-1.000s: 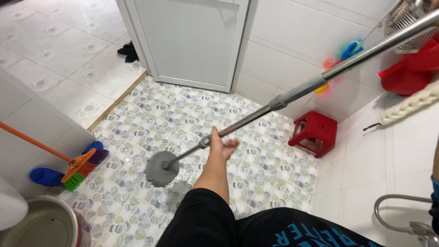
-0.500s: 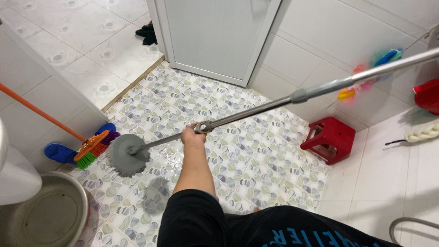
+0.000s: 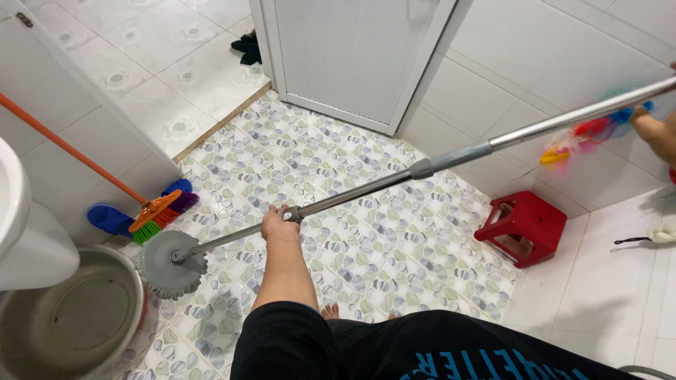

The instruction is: The person mops the bathroom floor using a spin mop, turning the mop head over and rinsing it in a sink.

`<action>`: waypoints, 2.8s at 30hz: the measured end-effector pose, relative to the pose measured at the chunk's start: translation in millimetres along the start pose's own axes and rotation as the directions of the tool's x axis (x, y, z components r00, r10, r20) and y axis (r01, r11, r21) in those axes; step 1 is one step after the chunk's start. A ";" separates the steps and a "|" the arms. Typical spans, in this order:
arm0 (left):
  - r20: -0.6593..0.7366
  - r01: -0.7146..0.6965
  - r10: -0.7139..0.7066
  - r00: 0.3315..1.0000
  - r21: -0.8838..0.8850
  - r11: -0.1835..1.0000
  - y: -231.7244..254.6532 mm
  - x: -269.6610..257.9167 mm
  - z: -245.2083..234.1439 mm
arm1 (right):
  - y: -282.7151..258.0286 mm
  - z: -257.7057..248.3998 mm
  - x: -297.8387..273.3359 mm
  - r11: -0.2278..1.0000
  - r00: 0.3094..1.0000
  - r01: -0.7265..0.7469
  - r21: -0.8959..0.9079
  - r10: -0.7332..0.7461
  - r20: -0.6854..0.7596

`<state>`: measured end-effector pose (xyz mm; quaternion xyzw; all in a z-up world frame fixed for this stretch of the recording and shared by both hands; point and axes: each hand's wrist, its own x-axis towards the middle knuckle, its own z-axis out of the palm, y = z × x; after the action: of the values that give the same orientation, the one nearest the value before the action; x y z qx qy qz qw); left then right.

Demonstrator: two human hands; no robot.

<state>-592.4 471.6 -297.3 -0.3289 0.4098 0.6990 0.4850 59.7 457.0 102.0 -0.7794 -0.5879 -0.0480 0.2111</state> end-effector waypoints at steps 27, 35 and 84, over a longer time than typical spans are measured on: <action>0.285 0.054 -0.110 0.952 0.196 0.979 -6.0 -69.8 -2.1 | -159.4 61.1 -113.2 0.703 0.740 0.664 -0.253 -0.570 0.358; 0.039 0.074 -0.088 0.995 0.284 0.956 111.3 -58.6 -5.8 | -122.5 29.5 -127.4 0.705 0.735 0.677 -0.210 -0.637 0.230; 0.946 -0.950 -0.267 0.183 0.101 -0.294 -20.7 -216.8 164.4 | -451.3 80.8 -24.1 0.376 0.318 0.926 0.026 -0.818 0.479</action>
<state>-515.1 533.7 -43.0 0.7007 0.5496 0.3601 0.2780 -384.4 565.6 144.1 -0.3422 -0.9340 -0.0632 -0.0808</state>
